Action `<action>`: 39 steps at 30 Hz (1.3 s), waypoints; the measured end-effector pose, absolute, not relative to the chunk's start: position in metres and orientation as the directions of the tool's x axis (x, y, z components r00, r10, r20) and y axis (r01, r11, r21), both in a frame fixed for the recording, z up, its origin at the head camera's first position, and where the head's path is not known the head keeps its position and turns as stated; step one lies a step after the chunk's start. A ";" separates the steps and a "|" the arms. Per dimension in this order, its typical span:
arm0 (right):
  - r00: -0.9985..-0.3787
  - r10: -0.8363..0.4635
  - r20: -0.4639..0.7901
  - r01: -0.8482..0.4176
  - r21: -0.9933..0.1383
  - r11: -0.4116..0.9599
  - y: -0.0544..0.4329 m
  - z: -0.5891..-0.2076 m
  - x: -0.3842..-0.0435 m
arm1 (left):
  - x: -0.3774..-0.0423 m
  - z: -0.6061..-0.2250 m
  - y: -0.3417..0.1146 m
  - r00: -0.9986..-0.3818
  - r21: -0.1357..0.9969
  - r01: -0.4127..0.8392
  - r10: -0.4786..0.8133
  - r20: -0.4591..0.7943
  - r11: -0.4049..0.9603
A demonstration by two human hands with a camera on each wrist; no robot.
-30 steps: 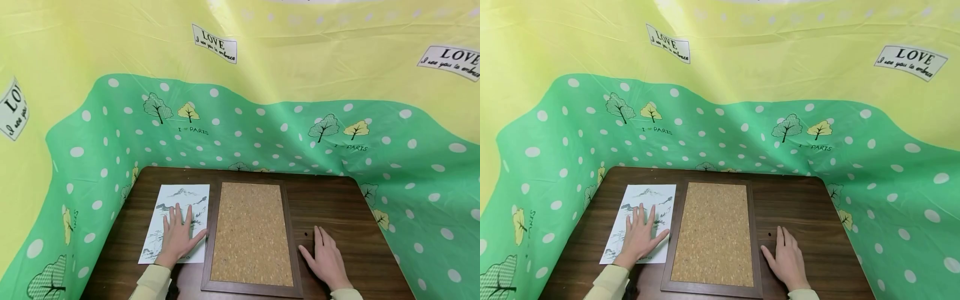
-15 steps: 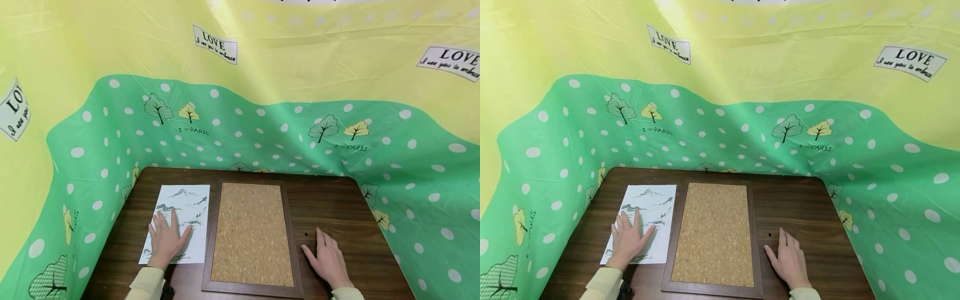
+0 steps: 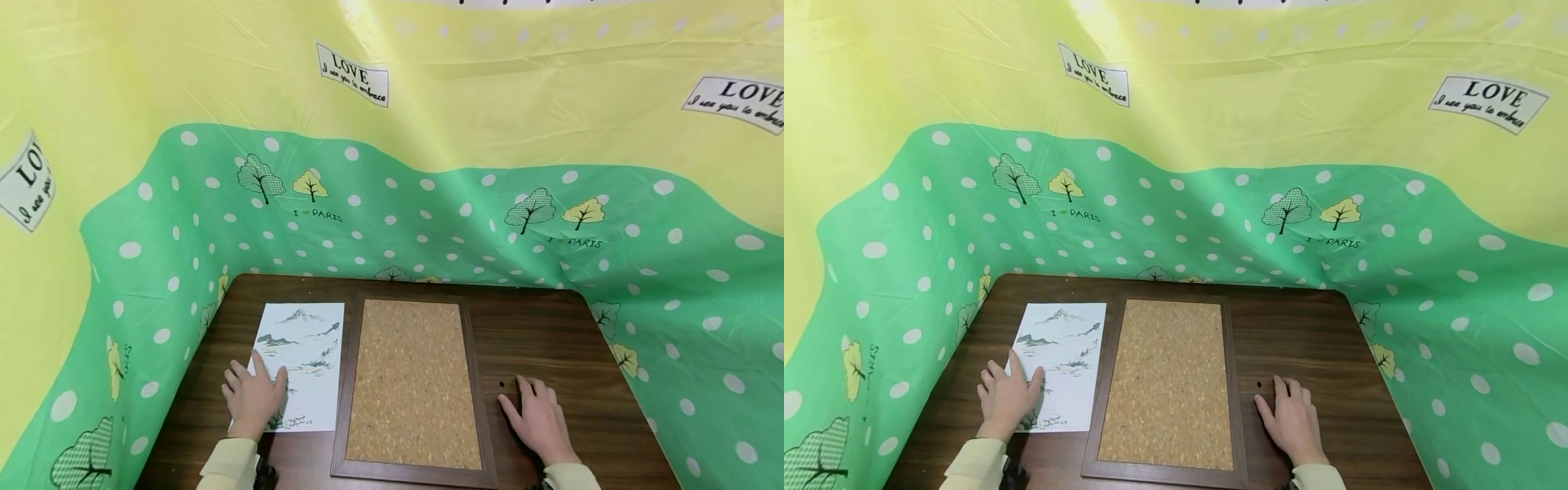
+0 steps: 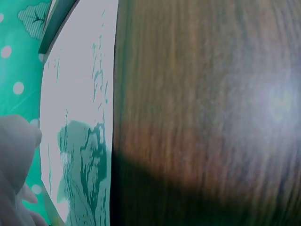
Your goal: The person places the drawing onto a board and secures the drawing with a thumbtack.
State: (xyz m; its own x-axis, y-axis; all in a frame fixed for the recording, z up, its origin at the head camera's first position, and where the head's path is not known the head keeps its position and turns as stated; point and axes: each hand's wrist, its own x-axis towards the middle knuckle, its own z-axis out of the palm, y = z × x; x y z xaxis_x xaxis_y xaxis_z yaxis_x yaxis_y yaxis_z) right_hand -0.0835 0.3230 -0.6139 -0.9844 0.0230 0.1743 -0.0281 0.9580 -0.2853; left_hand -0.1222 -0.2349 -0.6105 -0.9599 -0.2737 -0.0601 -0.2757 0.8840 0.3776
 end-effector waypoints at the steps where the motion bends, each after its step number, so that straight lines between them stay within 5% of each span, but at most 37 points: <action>1: -0.985 0.025 0.172 -0.026 -0.290 0.957 0.323 -0.614 -0.084 | -0.122 -0.611 -0.237 -0.957 0.378 -0.288 -0.283 -0.069 0.880; 12: -0.989 0.038 0.140 -0.009 -0.321 0.947 0.325 -0.612 -0.092 | -0.117 -0.612 -0.245 -0.950 0.334 -0.300 -0.310 -0.024 0.893; 39: -0.934 -0.036 0.355 -0.159 -0.324 0.933 0.317 -0.616 -0.108 | -0.119 -0.604 -0.250 -0.945 0.322 -0.282 -0.320 0.070 0.904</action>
State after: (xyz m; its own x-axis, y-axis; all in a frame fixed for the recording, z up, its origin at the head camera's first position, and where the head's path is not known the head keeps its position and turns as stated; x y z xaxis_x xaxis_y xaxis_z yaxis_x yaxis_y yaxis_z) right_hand -0.1079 0.3170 -0.6162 -0.9341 -0.0358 0.3552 -0.1589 0.9326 -0.3240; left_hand -0.1186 -0.2497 -0.6037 -0.9447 -0.3202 0.0703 -0.2823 0.9036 0.3223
